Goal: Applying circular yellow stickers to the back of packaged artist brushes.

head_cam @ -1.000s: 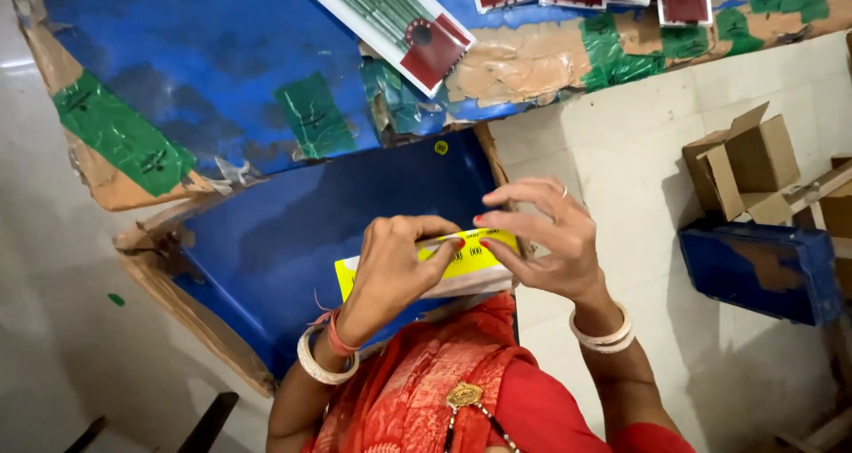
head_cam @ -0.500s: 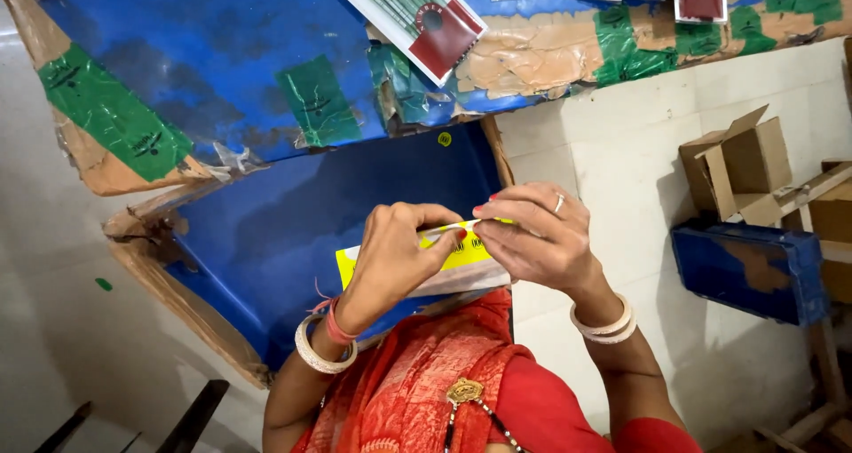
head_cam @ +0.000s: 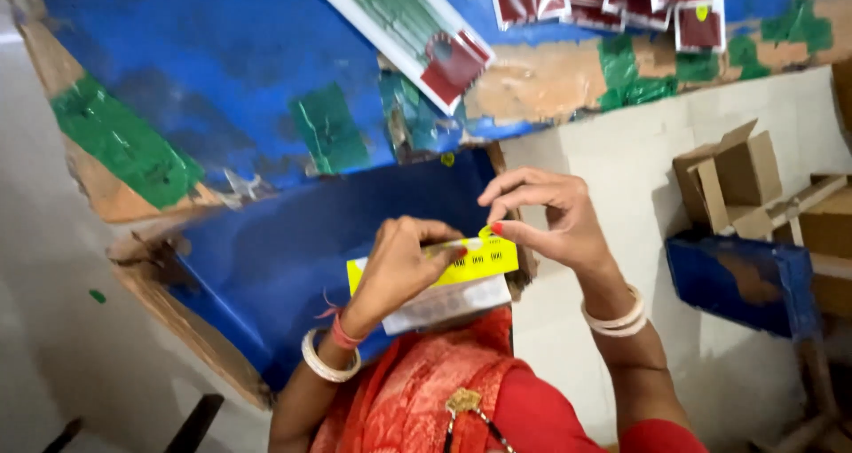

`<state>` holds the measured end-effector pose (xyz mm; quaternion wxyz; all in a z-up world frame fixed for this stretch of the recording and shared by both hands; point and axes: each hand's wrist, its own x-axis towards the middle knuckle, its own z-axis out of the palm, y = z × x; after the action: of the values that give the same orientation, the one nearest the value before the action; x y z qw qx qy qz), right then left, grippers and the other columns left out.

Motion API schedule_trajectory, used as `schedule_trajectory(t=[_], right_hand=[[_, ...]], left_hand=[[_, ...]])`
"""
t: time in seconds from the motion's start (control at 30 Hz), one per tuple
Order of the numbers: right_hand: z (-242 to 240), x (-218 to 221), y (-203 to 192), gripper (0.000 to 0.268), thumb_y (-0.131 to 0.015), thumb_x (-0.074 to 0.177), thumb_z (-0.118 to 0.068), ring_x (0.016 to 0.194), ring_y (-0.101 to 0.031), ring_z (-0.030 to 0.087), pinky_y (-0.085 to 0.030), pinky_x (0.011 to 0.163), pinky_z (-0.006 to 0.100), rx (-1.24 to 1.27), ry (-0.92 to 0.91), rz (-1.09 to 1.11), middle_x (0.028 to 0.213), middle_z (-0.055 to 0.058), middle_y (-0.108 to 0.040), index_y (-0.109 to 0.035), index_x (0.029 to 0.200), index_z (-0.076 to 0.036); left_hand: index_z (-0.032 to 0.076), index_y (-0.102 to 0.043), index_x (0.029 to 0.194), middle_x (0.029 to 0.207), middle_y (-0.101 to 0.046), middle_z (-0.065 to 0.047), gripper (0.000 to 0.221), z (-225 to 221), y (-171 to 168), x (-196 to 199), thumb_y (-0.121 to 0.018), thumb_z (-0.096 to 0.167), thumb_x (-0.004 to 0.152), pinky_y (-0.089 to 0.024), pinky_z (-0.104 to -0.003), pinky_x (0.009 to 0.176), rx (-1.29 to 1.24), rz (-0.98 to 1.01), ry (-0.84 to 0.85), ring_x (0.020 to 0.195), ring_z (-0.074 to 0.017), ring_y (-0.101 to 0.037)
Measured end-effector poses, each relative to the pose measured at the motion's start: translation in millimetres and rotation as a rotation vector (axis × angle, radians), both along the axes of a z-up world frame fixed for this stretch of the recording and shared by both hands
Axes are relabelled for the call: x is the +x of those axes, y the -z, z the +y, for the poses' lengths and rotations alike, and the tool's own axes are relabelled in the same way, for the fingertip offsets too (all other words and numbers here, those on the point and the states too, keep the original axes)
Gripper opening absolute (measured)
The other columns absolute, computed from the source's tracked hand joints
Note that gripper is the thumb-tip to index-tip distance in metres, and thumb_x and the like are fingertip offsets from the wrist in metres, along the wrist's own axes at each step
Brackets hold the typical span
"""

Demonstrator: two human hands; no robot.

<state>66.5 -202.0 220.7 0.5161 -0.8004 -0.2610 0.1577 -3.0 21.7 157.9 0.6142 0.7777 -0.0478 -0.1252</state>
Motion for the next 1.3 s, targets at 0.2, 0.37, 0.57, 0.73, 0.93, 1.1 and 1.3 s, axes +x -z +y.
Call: schedule_trajectory(t=[0.2,0.37,0.57,0.73,0.93,1.1,1.3], right_hand=[[10,90,-40,0.013,-0.079,0.084,-0.003,0.099,-0.074,0.017,-0.058,0.086,0.031,-0.119,-0.223,-0.263,0.11,0.008,-0.076,-0.077,0.095,-0.007],[53,171,-50,0.011,-0.076,0.086,-0.002,0.099,-0.073,0.023,-0.059,0.083,0.035,-0.284,-0.403,-0.466,0.109,0.008,-0.075,-0.075,0.097,-0.004],[81,212,-34,0.008,-0.073,0.087,-0.001,0.092,-0.072,0.025,-0.059,0.081,0.036,-0.359,-0.568,-0.375,0.106,0.009,-0.072,-0.075,0.094,-0.003],[88,210,-36,0.004,-0.074,0.085,-0.003,0.091,-0.071,0.024,-0.057,0.079,0.037,-0.39,-0.588,-0.288,0.105,0.009,-0.071,-0.075,0.089,-0.003],[87,209,-31,0.003,-0.077,0.084,-0.005,0.092,-0.07,0.024,-0.057,0.079,0.038,-0.403,-0.543,-0.274,0.104,0.008,-0.071,-0.076,0.087,-0.004],[83,207,-22,0.007,-0.078,0.083,-0.007,0.094,-0.069,0.024,-0.058,0.085,0.037,-0.405,-0.477,-0.276,0.105,0.008,-0.071,-0.076,0.088,-0.004],[83,205,-22,0.008,-0.079,0.083,-0.006,0.095,-0.069,0.024,-0.058,0.086,0.038,-0.394,-0.464,-0.269,0.106,0.008,-0.072,-0.077,0.09,-0.003]], left_hand=[[0.005,-0.081,0.098,0.079,-0.078,-0.015,0.025,-18,57,11,-0.076,0.024,0.082,-0.057,-0.033,0.064,0.034,0.263,0.104,0.067,-0.0192,-0.077],[0.002,-0.079,0.098,0.08,-0.079,-0.011,0.027,-25,113,14,-0.075,0.026,0.086,-0.056,-0.032,0.066,-0.107,0.271,0.162,0.072,-0.0136,-0.075],[0.0,-0.079,0.097,0.08,-0.079,-0.009,0.032,-20,125,20,-0.077,0.028,0.083,-0.056,-0.031,0.064,-0.193,0.436,0.17,0.069,-0.012,-0.071],[0.001,-0.079,0.098,0.081,-0.079,-0.01,0.035,-24,125,16,-0.076,0.032,0.082,-0.055,-0.031,0.064,-0.187,0.528,0.189,0.069,-0.0129,-0.071],[0.002,-0.079,0.102,0.088,-0.079,-0.01,0.036,-22,115,19,-0.077,0.031,0.081,-0.058,-0.029,0.071,-0.204,0.456,0.142,0.077,-0.0132,-0.075],[0.001,-0.079,0.1,0.086,-0.078,-0.012,0.035,-21,113,21,-0.077,0.032,0.083,-0.057,-0.03,0.071,-0.176,0.455,0.153,0.074,-0.0151,-0.073],[0.001,-0.079,0.101,0.086,-0.079,-0.011,0.034,-23,113,21,-0.077,0.031,0.083,-0.056,-0.03,0.069,-0.178,0.516,0.155,0.072,-0.0144,-0.072]])
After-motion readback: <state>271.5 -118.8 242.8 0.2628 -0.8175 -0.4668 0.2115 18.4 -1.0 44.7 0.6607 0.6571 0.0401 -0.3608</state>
